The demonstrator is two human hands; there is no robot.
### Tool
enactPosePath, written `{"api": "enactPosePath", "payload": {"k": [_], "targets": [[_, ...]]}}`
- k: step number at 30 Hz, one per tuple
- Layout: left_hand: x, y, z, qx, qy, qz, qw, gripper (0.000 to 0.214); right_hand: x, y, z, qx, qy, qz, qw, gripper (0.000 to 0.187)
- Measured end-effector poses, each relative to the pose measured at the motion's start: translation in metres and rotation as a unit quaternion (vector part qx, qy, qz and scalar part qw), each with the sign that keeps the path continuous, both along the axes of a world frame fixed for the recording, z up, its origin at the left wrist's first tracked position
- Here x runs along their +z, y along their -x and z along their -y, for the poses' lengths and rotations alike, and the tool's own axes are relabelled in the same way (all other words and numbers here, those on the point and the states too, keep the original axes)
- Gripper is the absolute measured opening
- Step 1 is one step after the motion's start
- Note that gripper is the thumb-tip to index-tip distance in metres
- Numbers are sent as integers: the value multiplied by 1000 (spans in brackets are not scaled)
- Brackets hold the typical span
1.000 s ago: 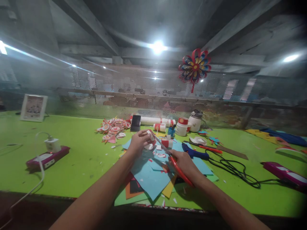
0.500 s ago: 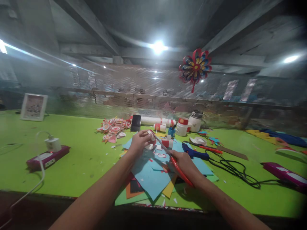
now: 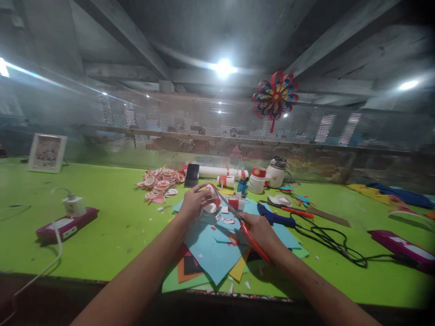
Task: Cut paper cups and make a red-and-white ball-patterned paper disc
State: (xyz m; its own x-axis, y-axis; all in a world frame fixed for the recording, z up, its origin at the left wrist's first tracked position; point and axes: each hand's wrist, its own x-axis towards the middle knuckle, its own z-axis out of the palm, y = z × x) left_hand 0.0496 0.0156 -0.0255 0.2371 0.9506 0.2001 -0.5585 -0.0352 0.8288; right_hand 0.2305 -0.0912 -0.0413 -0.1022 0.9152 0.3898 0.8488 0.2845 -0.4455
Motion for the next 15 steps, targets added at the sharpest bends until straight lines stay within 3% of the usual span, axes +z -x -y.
{"api": "enactPosePath", "payload": {"k": [15], "targets": [[2,-1,7,3,-3,-8,1000,32,-3,-3,-1,-16,12,15,1000,42]]}}
